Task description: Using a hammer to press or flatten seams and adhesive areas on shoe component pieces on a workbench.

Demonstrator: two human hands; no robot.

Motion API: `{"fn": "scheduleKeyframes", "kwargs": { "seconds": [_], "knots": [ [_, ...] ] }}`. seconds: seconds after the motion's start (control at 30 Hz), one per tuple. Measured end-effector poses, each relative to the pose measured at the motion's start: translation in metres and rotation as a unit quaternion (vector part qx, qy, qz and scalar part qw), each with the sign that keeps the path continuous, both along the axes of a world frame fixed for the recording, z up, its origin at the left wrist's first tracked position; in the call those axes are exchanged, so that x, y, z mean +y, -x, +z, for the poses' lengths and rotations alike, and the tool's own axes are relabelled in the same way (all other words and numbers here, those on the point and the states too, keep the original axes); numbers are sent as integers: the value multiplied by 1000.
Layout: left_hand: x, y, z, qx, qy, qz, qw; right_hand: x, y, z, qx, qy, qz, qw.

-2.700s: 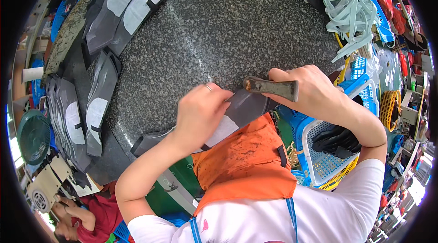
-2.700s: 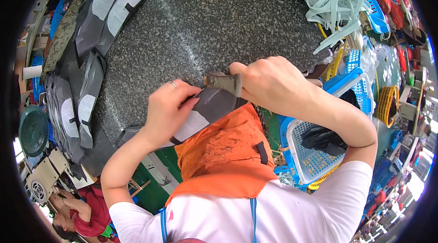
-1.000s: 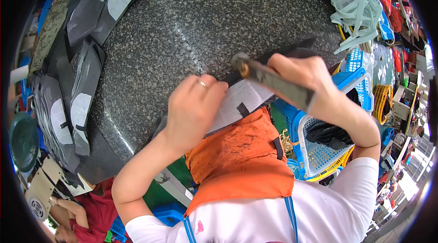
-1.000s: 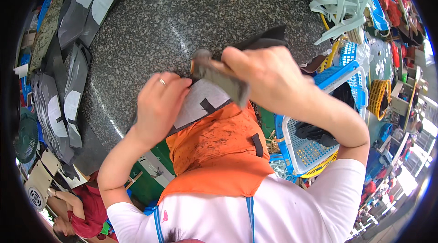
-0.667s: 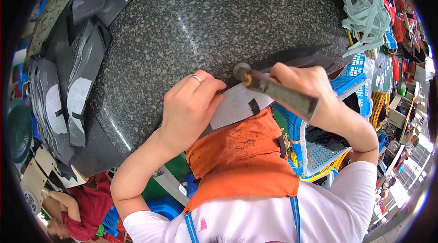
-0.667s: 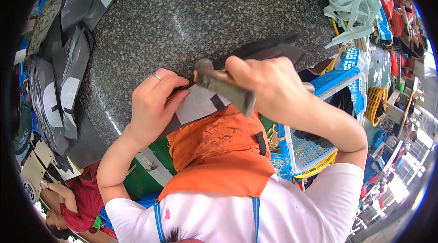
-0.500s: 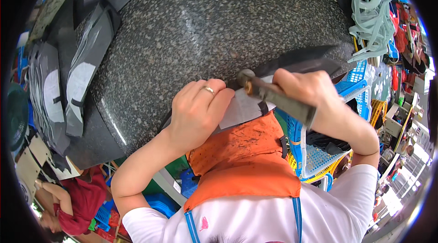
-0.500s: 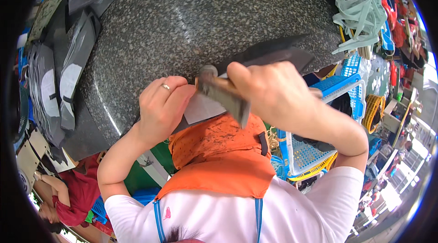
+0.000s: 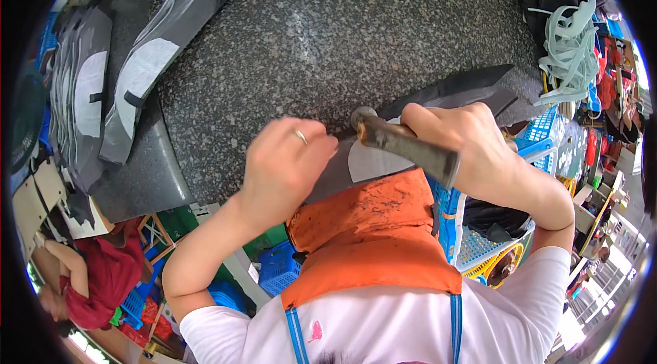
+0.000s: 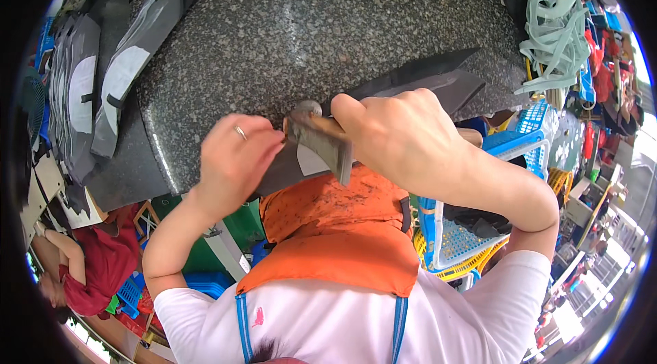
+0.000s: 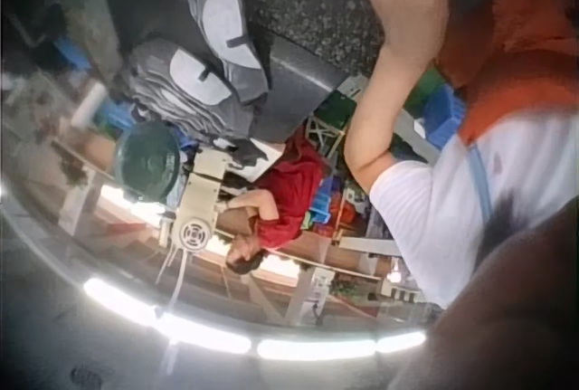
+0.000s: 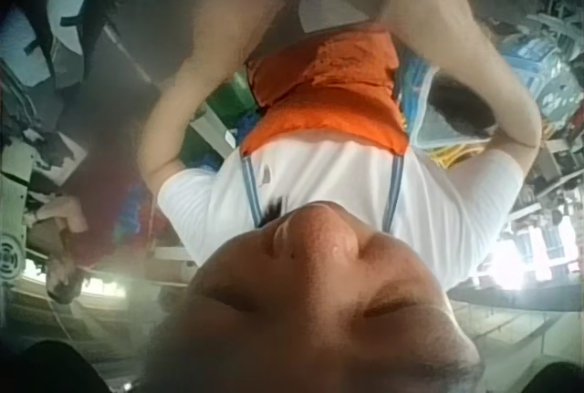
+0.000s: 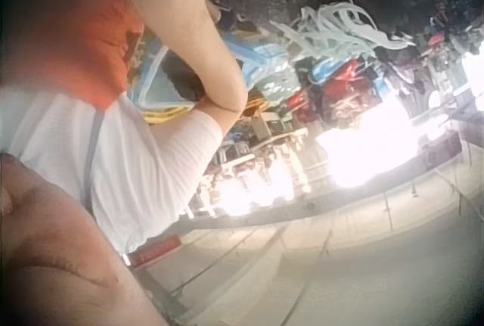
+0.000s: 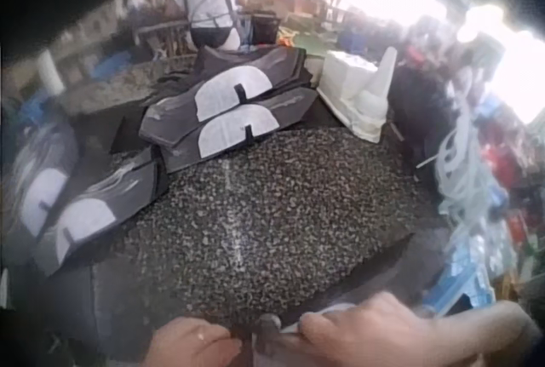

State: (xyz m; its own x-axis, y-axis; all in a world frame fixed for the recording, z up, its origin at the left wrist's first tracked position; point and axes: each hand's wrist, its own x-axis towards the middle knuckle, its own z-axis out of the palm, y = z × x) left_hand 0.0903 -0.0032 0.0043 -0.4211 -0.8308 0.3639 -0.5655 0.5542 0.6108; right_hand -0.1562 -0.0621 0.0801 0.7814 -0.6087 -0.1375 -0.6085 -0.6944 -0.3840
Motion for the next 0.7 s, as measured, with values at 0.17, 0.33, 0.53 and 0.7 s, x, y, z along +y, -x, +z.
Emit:
{"fn": "scheduleKeyframes", "kwargs": {
  "seconds": [0.17,0.33,0.53,0.7],
  "knots": [
    [5,-3,21,-151,-14,-4,988,14,-10,-1,1,-14,8,1000],
    [-18,27,6,-77,-70,36,994,5,12,24,-40,-31,-163,985],
    [-23,20,2,-26,-8,-21,999,7,30,11,-45,-103,-199,974],
    [-11,24,-1,-114,126,-21,985,2,25,-4,-12,-15,-75,997]
  ]
}}
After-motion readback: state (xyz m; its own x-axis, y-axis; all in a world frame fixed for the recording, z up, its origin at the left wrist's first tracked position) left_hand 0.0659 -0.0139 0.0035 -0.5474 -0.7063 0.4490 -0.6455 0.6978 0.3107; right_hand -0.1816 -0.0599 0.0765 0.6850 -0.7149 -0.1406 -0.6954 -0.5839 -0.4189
